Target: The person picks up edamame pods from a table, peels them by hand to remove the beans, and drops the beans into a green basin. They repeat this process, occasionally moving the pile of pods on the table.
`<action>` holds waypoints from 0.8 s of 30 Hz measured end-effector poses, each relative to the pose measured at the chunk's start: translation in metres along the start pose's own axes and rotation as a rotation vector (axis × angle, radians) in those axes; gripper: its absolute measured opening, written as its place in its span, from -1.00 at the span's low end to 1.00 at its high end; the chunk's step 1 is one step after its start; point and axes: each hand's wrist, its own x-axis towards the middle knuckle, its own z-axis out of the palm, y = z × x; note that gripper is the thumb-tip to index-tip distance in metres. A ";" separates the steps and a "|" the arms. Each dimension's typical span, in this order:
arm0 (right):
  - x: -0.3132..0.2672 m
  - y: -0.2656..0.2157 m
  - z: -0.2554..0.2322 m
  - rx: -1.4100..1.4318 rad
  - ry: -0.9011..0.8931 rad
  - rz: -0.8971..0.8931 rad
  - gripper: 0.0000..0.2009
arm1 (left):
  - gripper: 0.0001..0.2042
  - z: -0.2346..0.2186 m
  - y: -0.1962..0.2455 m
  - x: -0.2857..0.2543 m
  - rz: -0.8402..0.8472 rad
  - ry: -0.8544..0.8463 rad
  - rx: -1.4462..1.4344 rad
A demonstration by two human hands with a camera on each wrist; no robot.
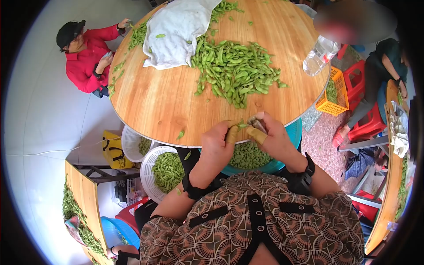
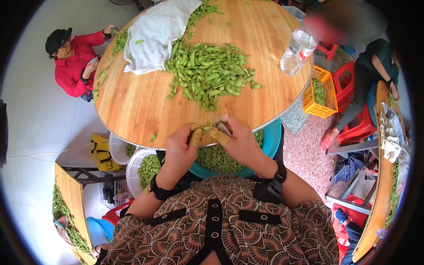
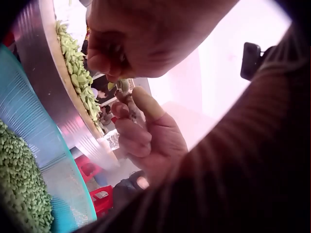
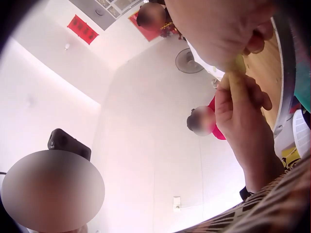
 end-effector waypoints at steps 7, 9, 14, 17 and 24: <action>0.003 0.007 0.002 -0.158 0.133 -0.240 -0.75 | -0.84 0.002 0.024 -0.006 0.277 0.004 0.245; 0.001 0.000 0.003 -0.253 0.128 -0.228 -0.74 | -0.83 0.000 0.025 -0.008 0.267 -0.028 0.263; -0.001 -0.009 0.006 -0.336 0.101 -0.338 -0.73 | -0.83 -0.001 0.024 -0.011 0.258 -0.065 0.146; -0.002 -0.018 -0.003 -0.481 -0.049 -0.264 -0.80 | -0.84 -0.021 0.026 -0.016 0.195 -0.039 0.203; -0.008 0.010 -0.021 -0.482 -0.406 -0.318 -0.85 | -0.87 -0.112 -0.018 0.023 0.154 0.067 0.839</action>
